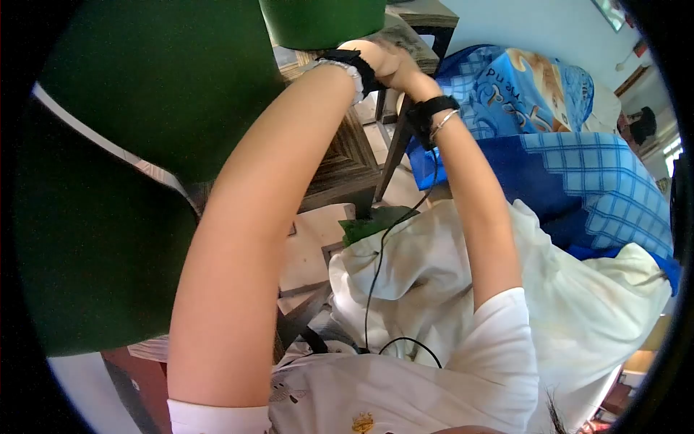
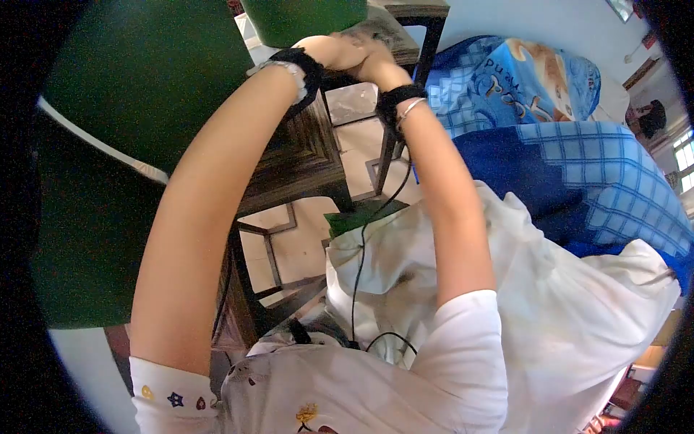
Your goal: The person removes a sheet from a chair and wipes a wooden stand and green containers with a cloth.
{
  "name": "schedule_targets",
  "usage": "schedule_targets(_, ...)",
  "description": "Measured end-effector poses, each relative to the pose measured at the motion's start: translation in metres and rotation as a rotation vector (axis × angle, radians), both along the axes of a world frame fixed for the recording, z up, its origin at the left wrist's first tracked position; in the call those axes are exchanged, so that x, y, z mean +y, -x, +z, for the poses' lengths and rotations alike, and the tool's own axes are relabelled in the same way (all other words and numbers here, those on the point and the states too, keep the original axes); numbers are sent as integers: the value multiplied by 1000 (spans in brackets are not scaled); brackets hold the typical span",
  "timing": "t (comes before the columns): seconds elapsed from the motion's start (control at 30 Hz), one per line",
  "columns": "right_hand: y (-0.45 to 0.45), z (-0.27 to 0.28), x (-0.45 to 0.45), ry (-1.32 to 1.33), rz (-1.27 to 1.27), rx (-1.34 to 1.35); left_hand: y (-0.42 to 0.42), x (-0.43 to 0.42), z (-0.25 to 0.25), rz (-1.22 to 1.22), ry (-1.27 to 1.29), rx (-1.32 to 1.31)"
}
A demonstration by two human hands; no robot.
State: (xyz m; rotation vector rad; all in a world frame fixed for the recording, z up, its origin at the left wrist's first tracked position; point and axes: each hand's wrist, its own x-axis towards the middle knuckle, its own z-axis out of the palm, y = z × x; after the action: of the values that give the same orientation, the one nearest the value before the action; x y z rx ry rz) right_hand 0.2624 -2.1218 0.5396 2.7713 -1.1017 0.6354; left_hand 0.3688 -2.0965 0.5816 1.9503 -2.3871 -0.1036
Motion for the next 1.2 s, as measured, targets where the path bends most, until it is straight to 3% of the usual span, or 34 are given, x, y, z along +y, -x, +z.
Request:
schedule_targets(0.03,-7,9,8,-181,19,26,-4,6,0,55,-2,-24)
schedule_targets(0.17,-56,-31,2,-294,295,-25,-7,77,62,206,-157,-135)
schedule_targets(0.27,-62,24,55,-452,507,8,-26,86,69,271,-233,-111)
schedule_targets(0.3,-63,24,57,-452,507,-2,-25,89,66,269,-233,-120)
schedule_targets(0.37,-62,28,56,-331,387,295,-21,90,62,289,-114,-141)
schedule_targets(0.57,-71,-15,1,-333,356,297,-18,96,61,258,-147,-118)
schedule_targets(0.63,-82,-36,-22,168,351,212,-25,108,65,129,-183,-141)
schedule_targets(0.67,-78,-19,-8,54,280,263,-47,78,24,233,-54,-24)
schedule_targets(0.7,-71,-4,9,-69,209,316,-68,48,9,-3,-206,-143)
schedule_targets(0.73,-76,-31,-18,418,151,675,-64,62,12,77,-134,-82)
schedule_targets(0.8,-83,-28,-24,576,445,554,-60,80,22,164,-48,27)
schedule_targets(0.87,-74,-20,-2,11,620,256,-47,116,47,267,-81,68)
schedule_targets(0.93,-40,46,93,-701,381,35,-39,141,49,197,-39,16)
schedule_targets(1.0,-30,15,79,-566,454,15,-32,145,41,78,-24,-33)
schedule_targets(1.03,-38,-12,48,-400,538,19,-29,148,30,-101,79,-139)
schedule_targets(1.1,-31,-58,11,-150,641,-21,-30,122,-21,-198,285,-146)
schedule_targets(1.13,-25,-51,32,-102,607,-31,-29,114,-37,-238,354,-134)
schedule_targets(1.2,-18,-39,81,-7,542,-58,-17,167,-4,-74,218,-32)
